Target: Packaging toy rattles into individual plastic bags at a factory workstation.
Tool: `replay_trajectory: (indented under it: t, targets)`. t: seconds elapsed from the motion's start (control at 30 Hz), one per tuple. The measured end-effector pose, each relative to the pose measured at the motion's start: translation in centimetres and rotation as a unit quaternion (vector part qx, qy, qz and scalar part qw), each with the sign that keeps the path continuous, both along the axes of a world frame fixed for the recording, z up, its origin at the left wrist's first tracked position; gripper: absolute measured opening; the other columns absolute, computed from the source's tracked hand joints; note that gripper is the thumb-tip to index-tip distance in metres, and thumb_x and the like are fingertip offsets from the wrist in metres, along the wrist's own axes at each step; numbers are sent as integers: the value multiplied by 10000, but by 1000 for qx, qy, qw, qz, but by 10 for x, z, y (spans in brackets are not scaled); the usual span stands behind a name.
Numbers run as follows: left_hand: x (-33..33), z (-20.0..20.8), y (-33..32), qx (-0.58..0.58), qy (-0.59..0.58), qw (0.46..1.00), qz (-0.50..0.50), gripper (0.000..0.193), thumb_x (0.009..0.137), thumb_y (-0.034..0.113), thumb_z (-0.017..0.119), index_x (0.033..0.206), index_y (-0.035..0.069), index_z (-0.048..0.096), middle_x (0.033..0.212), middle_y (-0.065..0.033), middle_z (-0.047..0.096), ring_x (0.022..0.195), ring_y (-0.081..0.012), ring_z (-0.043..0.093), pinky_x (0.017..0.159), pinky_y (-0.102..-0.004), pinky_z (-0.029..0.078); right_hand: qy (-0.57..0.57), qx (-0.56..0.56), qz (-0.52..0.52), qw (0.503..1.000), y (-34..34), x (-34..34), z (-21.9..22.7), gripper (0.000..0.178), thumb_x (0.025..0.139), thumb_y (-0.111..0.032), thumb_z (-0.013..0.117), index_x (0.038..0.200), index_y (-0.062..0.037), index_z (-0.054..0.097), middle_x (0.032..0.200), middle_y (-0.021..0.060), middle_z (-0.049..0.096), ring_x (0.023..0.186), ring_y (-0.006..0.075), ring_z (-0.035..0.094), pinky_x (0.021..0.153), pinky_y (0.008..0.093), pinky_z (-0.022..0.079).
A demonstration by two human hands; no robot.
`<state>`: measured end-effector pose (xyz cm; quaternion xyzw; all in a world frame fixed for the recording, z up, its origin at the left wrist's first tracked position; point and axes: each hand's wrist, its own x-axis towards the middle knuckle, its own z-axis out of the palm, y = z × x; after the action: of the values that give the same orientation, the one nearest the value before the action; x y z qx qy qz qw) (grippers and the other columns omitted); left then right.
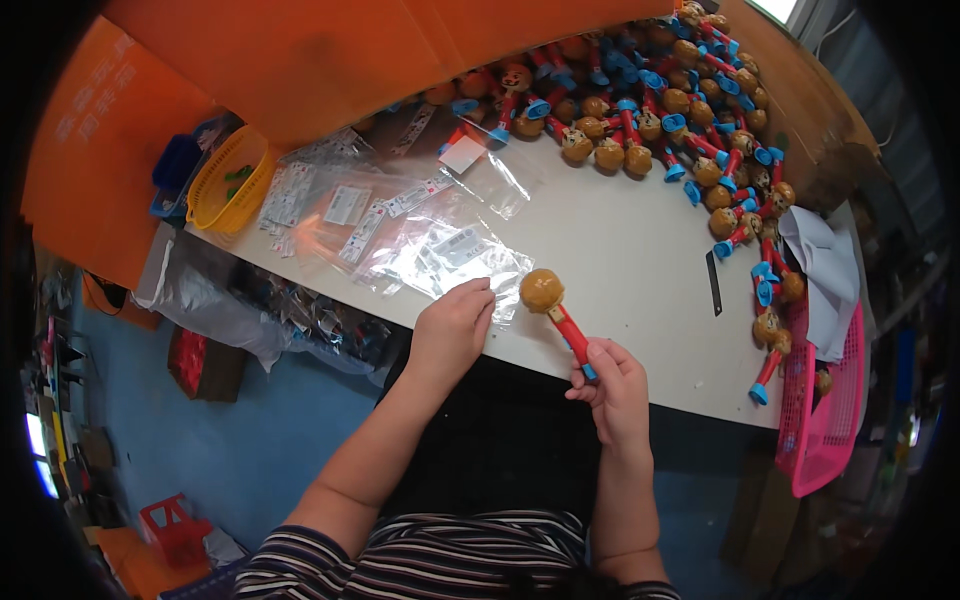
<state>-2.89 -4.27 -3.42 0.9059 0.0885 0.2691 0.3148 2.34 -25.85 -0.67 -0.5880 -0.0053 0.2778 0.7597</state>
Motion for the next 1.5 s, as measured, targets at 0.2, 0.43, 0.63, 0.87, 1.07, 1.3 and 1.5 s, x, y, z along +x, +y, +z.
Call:
replay_trajectory:
  t: [0.2, 0.43, 0.63, 0.87, 1.07, 1.3, 1.5]
  targets:
    - [2, 5, 3, -42, -8, 999, -8, 128, 832, 72, 689, 933, -6, 703, 1021, -156, 702, 919, -324, 676, 817, -375, 547, 16, 32, 25, 999, 8, -5, 5, 251, 980, -184, 559, 1056, 48, 619, 843, 86, 617, 663, 101, 587, 576, 243, 592]
    - [8, 5, 9, -138, -56, 989, -7, 125, 823, 19, 666, 936, -18, 703, 984, -175, 703, 881, -327, 683, 788, -366, 546, 20, -13, 41, 999, 13, -9, 3, 259, 977, -194, 574, 1057, 48, 618, 842, 74, 613, 682, 93, 587, 598, 241, 600]
    - [6, 10, 8, -86, -9, 996, 3, 60, 758, 3, 688, 818, 10, 692, 846, -133, 656, 830, -317, 644, 748, -384, 514, 10, 19, 0, 1000, 10, -12, 4, 266, 984, -187, 561, 1075, 58, 607, 849, 79, 611, 687, 92, 578, 624, 254, 610]
    - [6, 10, 11, -53, 11, 998, 16, 67, 754, 58, 717, 804, 30, 681, 818, -107, 625, 827, -280, 628, 721, -371, 507, 7, 21, 9, 1000, 21, -14, 7, 264, 987, -180, 556, 1084, 60, 603, 861, 82, 613, 706, 95, 588, 637, 259, 612]
    - [4, 17, 14, -231, 51, 972, 0, 104, 784, 40, 669, 878, 5, 697, 810, -113, 695, 752, -243, 682, 723, -340, 540, 18, -9, 35, 999, 22, -10, 2, 255, 984, -189, 568, 1082, 43, 611, 860, 76, 616, 713, 95, 596, 644, 258, 611]
    - [3, 21, 12, -312, 39, 949, 23, 115, 847, 32, 658, 943, -25, 687, 863, -88, 713, 779, -128, 687, 692, -258, 544, -94, -100, 66, 988, 20, -19, 3, 205, 933, -109, 643, 1079, 33, 619, 838, 36, 613, 666, 60, 577, 610, 213, 546]
    - [-3, 25, 2, -231, -56, 971, -20, 98, 815, -6, 654, 909, 4, 679, 856, -95, 685, 788, -188, 685, 699, -297, 545, -282, -234, 54, 929, 26, -23, 7, 193, 928, -97, 635, 1073, 30, 622, 769, 14, 594, 623, 37, 541, 578, 201, 527]
